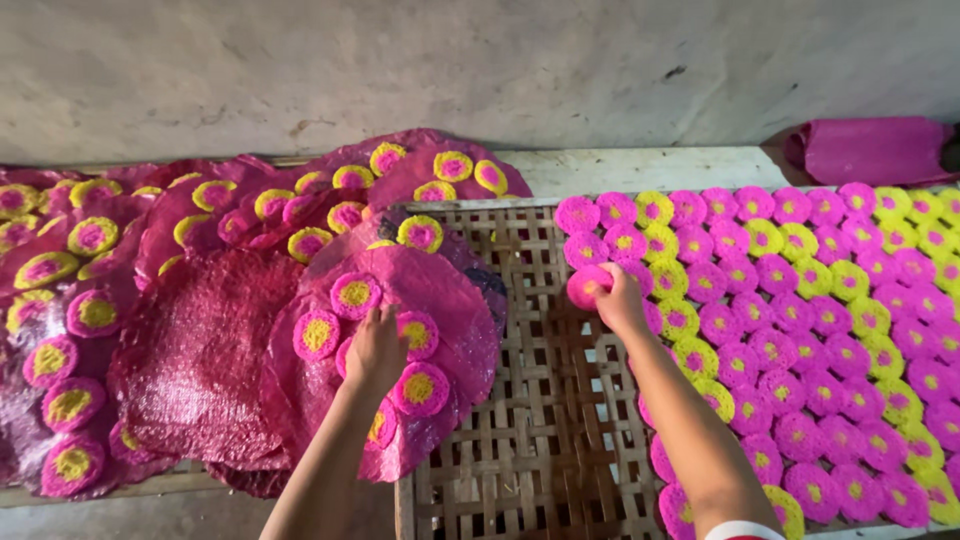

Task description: The person places small pink and yellow circular crackers onto larger pink sheets and a woven tray.

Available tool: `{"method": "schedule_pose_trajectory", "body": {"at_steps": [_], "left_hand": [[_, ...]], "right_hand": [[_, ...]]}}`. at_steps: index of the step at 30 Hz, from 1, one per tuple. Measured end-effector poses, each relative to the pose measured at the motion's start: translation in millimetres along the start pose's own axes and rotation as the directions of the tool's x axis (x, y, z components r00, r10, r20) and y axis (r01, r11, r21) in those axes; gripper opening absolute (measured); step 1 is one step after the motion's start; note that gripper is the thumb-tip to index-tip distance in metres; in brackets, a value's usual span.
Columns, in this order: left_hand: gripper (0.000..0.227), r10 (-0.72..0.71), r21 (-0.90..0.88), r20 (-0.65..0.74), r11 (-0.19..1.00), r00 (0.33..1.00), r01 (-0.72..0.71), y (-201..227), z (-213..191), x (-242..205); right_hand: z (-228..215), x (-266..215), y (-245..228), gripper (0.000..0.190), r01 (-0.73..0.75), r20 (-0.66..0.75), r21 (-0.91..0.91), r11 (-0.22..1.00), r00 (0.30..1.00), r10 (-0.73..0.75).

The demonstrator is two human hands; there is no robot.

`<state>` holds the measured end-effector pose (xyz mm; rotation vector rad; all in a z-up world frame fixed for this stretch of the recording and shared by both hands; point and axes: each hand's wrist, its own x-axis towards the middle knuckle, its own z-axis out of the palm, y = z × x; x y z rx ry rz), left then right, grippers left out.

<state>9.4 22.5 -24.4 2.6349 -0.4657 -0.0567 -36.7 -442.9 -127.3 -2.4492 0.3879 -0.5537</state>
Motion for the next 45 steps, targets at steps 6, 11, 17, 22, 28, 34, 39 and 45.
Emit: {"method": "schedule_pose_trajectory", "body": {"at_steps": [6, 11, 17, 22, 28, 34, 39, 45], "left_hand": [[0.030, -0.160, -0.099, 0.142, 0.980, 0.977, 0.175, 12, -9, 13], [0.025, -0.205, -0.170, 0.309, 0.949, 0.929, 0.266, 49, -17, 5], [0.048, 0.196, -0.489, 0.206, 0.869, 0.959, -0.072, 132, -21, -33], [0.046, -0.028, -0.150, 0.262, 0.986, 0.965, 0.069, 98, -43, -54], [0.052, -0.074, 0.054, 0.212, 0.996, 0.974, 0.064, 33, -27, -65], [0.033, -0.136, 0.010, 0.354, 0.990, 0.925, 0.141, 33, -16, -61], [0.023, -0.109, -0.083, 0.394, 0.985, 0.913, 0.154, 67, -42, -68], [0.033, 0.145, -0.440, 0.483, 0.893, 0.864, 0.096, 127, -46, -89]], "right_hand": [[-16, -3, -36, 0.048, 0.120, -0.031, -0.285, 0.951, 0.990, -0.134], [-26, -54, -97, 0.043, 0.259, -0.049, -0.196, 0.946, 0.961, -0.273], [-7, -119, -160, 0.055, -0.772, 0.773, 0.632, -0.068, 0.634, -0.012], [-31, -92, -107, 0.041, -0.687, 0.571, 0.547, 0.479, 0.724, 0.387], [-41, -80, -38, 0.044, -0.202, 0.114, -0.063, 0.977, 0.971, 0.208], [-54, -82, -66, 0.042, -0.062, -0.054, -0.227, 0.972, 0.997, 0.052], [-69, -117, -139, 0.036, -0.036, -0.062, -0.047, 0.998, 0.998, 0.033], [-41, -203, -189, 0.064, -0.817, 0.819, 0.573, -0.067, 0.573, 0.022]]}}
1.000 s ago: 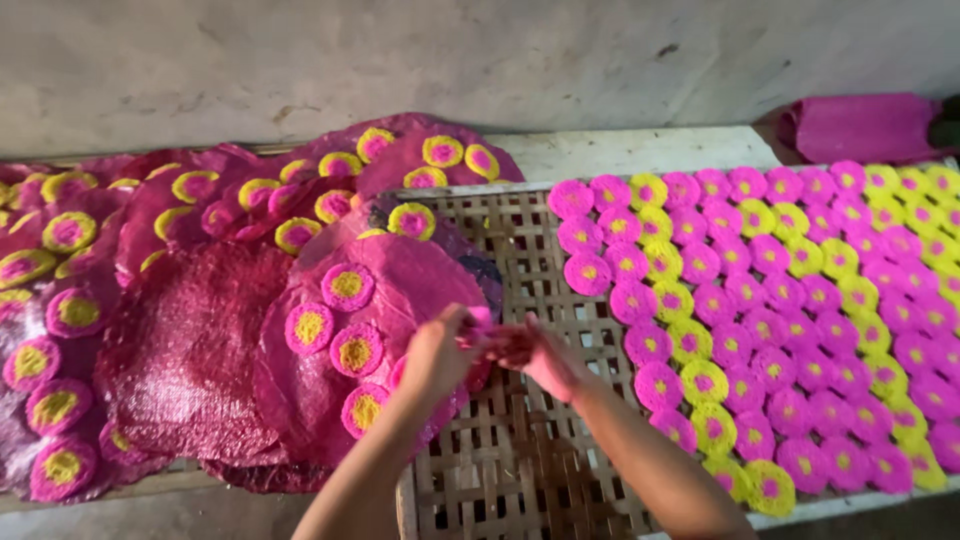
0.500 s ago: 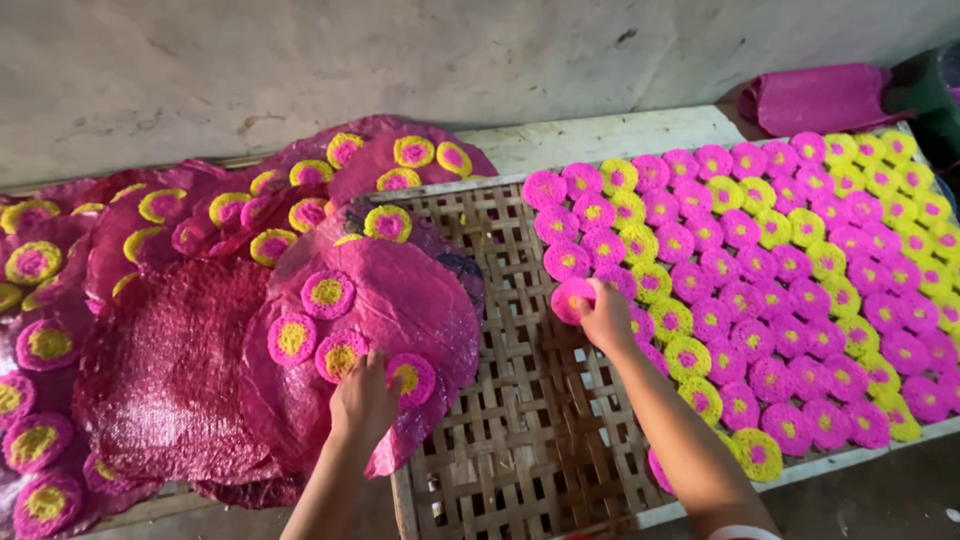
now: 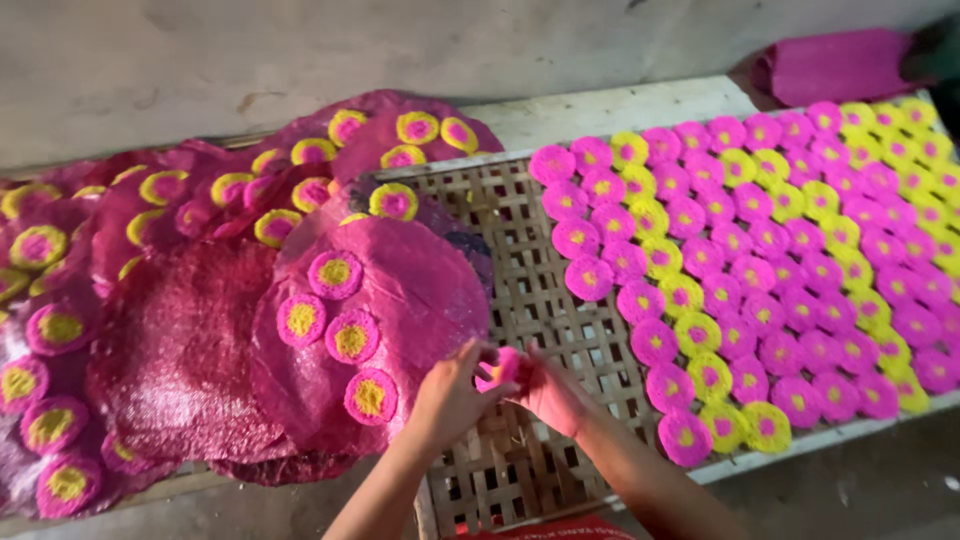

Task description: The person places small pink and yellow circular crackers onto larger pink sheets and a woven tray.

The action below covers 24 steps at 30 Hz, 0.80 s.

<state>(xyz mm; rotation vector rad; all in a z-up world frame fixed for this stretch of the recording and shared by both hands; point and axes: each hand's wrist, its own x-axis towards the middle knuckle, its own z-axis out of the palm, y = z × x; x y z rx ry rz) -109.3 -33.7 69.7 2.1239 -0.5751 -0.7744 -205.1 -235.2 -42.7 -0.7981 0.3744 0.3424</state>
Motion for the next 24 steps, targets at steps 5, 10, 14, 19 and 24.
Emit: {"method": "schedule_pose_trajectory", "body": {"at_steps": [5, 10, 14, 19, 24], "left_hand": [[0.042, -0.014, 0.161, -0.413, 0.983, 0.910, 0.089, -61, -35, 2], [0.065, 0.087, 0.592, -0.564, 0.736, 0.821, 0.328, -154, -73, 6], [0.058, -0.163, 0.350, -0.544, 0.847, 0.823, 0.400, -184, -79, 14], [0.048, -0.343, 0.306, -0.468, 0.802, 0.814, 0.513, -188, -80, 15], [0.038, -0.140, 0.288, -0.615, 0.877, 0.776, 0.386, -180, -67, 21]], "right_hand": [[-59, 0, -11, 0.071, 0.151, -0.367, -0.192, 0.970, 0.906, -0.213], [-118, 0, -49, 0.042, -0.087, -0.386, -0.891, 0.446, 0.663, -0.641], [-127, 1, -53, 0.038, -0.174, -0.190, -0.978, 0.115, 0.522, -0.831], [-112, 2, -57, 0.033, -0.225, -0.075, -0.974, -0.032, 0.453, -0.888], [-71, 4, -38, 0.039, -0.297, -0.026, -0.951, -0.081, 0.338, -0.941]]}}
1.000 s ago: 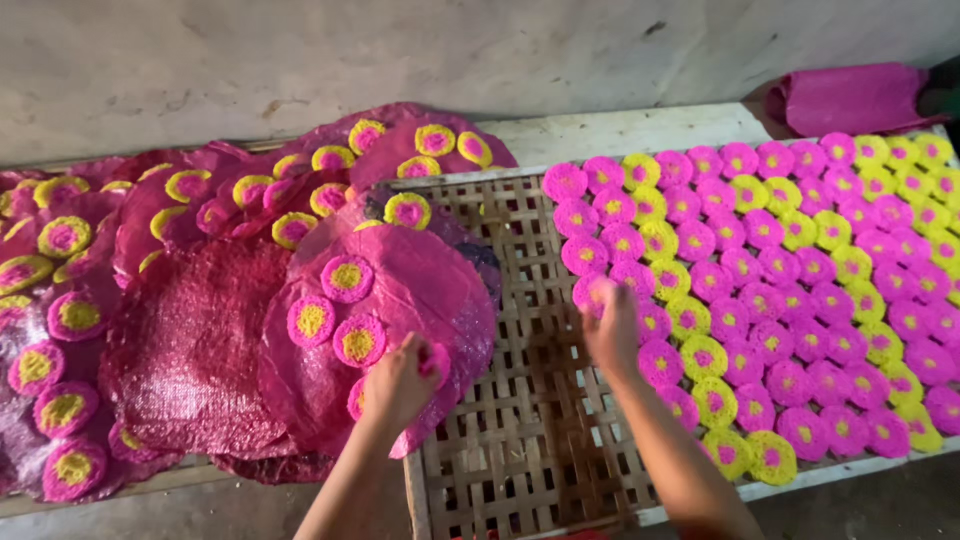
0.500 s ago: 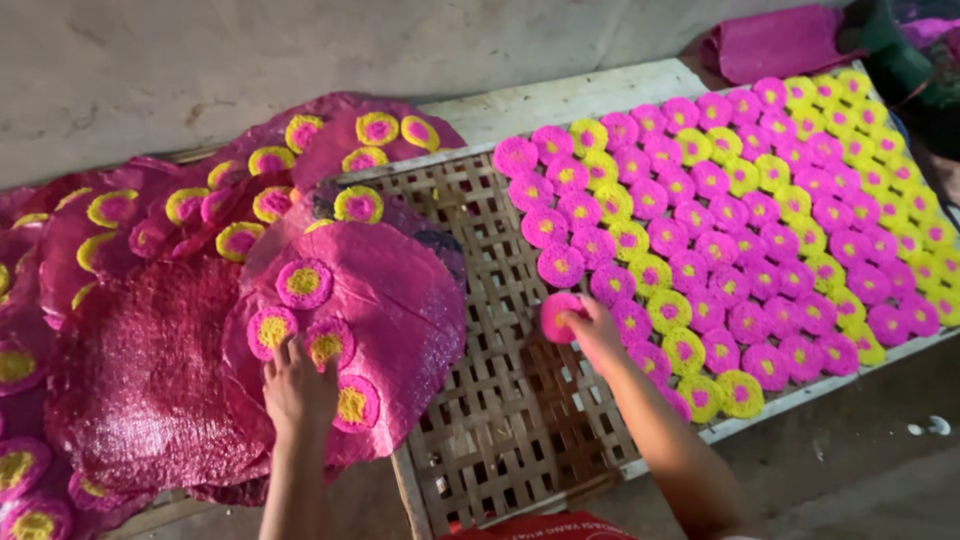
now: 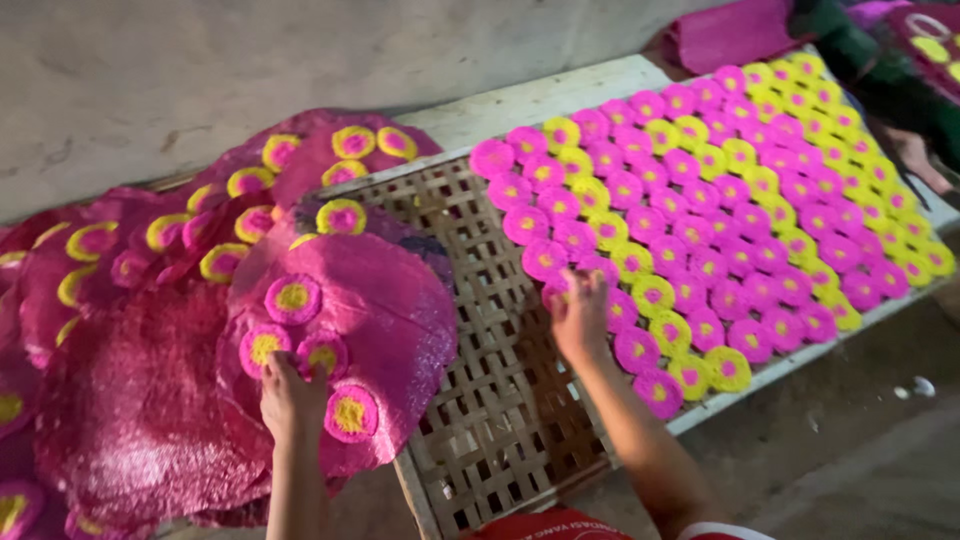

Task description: The person places small pink and yellow circular crackers onto larger pink sheets and a woven tray.

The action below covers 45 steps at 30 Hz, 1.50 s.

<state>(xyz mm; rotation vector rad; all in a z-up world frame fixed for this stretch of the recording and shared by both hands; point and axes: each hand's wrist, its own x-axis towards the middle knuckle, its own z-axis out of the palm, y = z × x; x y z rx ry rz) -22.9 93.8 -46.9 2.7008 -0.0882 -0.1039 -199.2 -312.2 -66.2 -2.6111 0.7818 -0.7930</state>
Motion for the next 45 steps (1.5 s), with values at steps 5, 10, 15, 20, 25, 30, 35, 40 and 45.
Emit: {"method": "schedule_pose_trajectory", "body": {"at_steps": [5, 10, 15, 20, 25, 30, 35, 40, 45], "left_hand": [[0.038, 0.028, -0.204, -0.065, 0.978, 0.997, -0.041, 25, -16, -4], [0.016, 0.160, -0.494, 0.133, 0.867, 0.978, -0.074, 81, -30, -55], [0.054, 0.621, -0.487, 0.198, 0.734, 0.759, -0.473, 108, -24, -120], [0.056, 0.583, -0.084, -0.065, 0.806, 0.810, -0.587, 35, -30, -96], [0.057, 0.480, -0.101, 0.088, 0.876, 0.873, -0.472, -21, -10, -92], [0.056, 0.335, 0.032, 0.071, 0.941, 0.939, -0.338, -38, 9, -77], [0.042, 0.207, 0.028, 0.224, 0.975, 0.952, -0.219, -40, 13, -53], [0.028, 0.261, 0.084, 0.244, 0.954, 0.934, -0.288, -5, -15, -58], [0.019, 0.293, -0.098, 0.207, 0.955, 0.933, -0.279, 64, -63, -125]], "right_hand": [[-2, -49, -74, 0.030, -0.310, 0.383, 0.431, 0.847, 0.913, 0.139], [-13, -78, -129, 0.046, -0.878, 0.868, 0.478, -0.002, 0.473, -0.147], [-38, -80, -110, 0.043, -0.802, 0.838, 0.506, -0.317, 0.544, -0.040], [-51, -68, -24, 0.040, -0.809, 0.682, 0.376, 0.452, 0.572, 0.456], [-38, -58, 49, 0.050, -0.490, 0.380, 0.148, 0.859, 0.830, 0.408], [-37, -57, 51, 0.042, -0.225, 0.145, 0.033, 0.974, 0.965, 0.218], [-61, -61, 0, 0.050, -0.027, -0.131, -0.100, 0.995, 0.991, 0.014], [-61, -97, -84, 0.030, -0.195, 0.245, 0.373, 0.907, 0.964, 0.107], [-66, -134, -145, 0.044, -0.886, 0.897, 0.435, 0.163, 0.409, -0.168]]}}
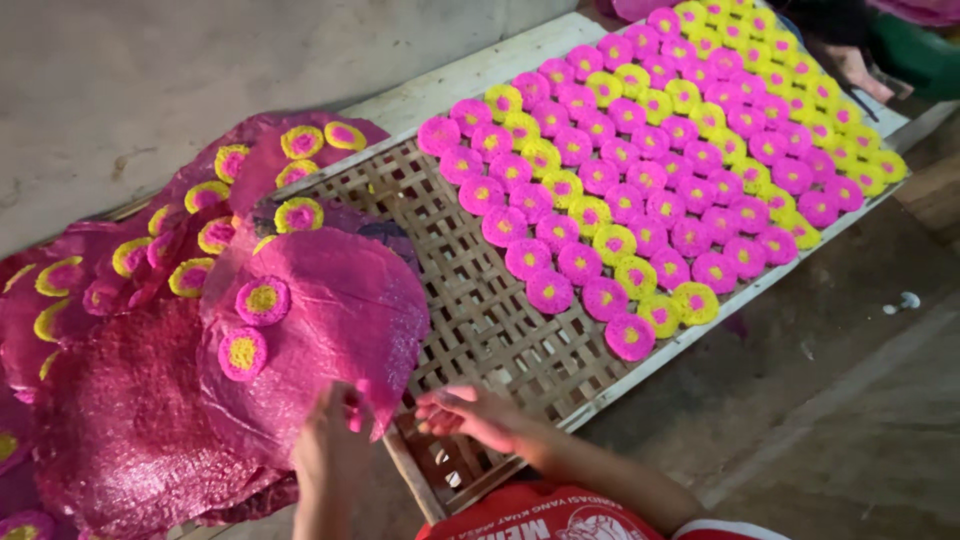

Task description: The person places small pink and yellow circular crackers onto larger pink sheets and a woven tray.

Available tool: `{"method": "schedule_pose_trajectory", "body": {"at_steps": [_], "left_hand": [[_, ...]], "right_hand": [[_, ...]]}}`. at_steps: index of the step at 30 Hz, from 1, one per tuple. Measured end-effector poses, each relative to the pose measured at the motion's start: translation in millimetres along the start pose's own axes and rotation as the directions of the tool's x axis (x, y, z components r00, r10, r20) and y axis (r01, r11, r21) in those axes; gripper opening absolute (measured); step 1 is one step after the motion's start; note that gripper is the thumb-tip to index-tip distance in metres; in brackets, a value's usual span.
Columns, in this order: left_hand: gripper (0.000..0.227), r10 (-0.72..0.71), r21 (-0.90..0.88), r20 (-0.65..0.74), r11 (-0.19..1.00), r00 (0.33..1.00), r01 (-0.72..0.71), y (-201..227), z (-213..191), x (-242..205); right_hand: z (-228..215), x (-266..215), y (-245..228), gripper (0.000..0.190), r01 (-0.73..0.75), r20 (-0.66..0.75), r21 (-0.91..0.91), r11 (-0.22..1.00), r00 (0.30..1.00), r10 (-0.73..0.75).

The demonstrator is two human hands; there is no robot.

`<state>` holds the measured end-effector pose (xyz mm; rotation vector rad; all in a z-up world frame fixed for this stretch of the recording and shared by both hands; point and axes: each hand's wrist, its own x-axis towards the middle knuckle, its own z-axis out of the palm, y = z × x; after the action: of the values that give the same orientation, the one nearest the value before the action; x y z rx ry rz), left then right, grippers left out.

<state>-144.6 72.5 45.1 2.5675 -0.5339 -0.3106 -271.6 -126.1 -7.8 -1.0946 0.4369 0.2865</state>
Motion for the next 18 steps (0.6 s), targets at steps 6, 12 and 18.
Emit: {"method": "schedule_pose_trajectory", "body": {"at_steps": [6, 12, 18], "left_hand": [[0.040, 0.377, -0.297, 0.006, 0.885, 0.926, -0.358, 102, 26, -34], [0.033, 0.203, -0.203, -0.204, 0.948, 0.958, -0.244, 71, 25, -9], [0.028, -0.002, -0.170, -0.241, 0.985, 0.971, -0.040, 14, 28, -11]], "right_hand": [[-45, -28, -13, 0.057, 0.039, -0.216, 0.219, 0.975, 0.976, 0.009], [-174, -54, -17, 0.061, 0.036, -0.511, -0.452, 0.891, 0.809, -0.292], [-219, -54, 3, 0.053, -0.107, -0.468, -0.842, 0.528, 0.631, -0.618]]}}
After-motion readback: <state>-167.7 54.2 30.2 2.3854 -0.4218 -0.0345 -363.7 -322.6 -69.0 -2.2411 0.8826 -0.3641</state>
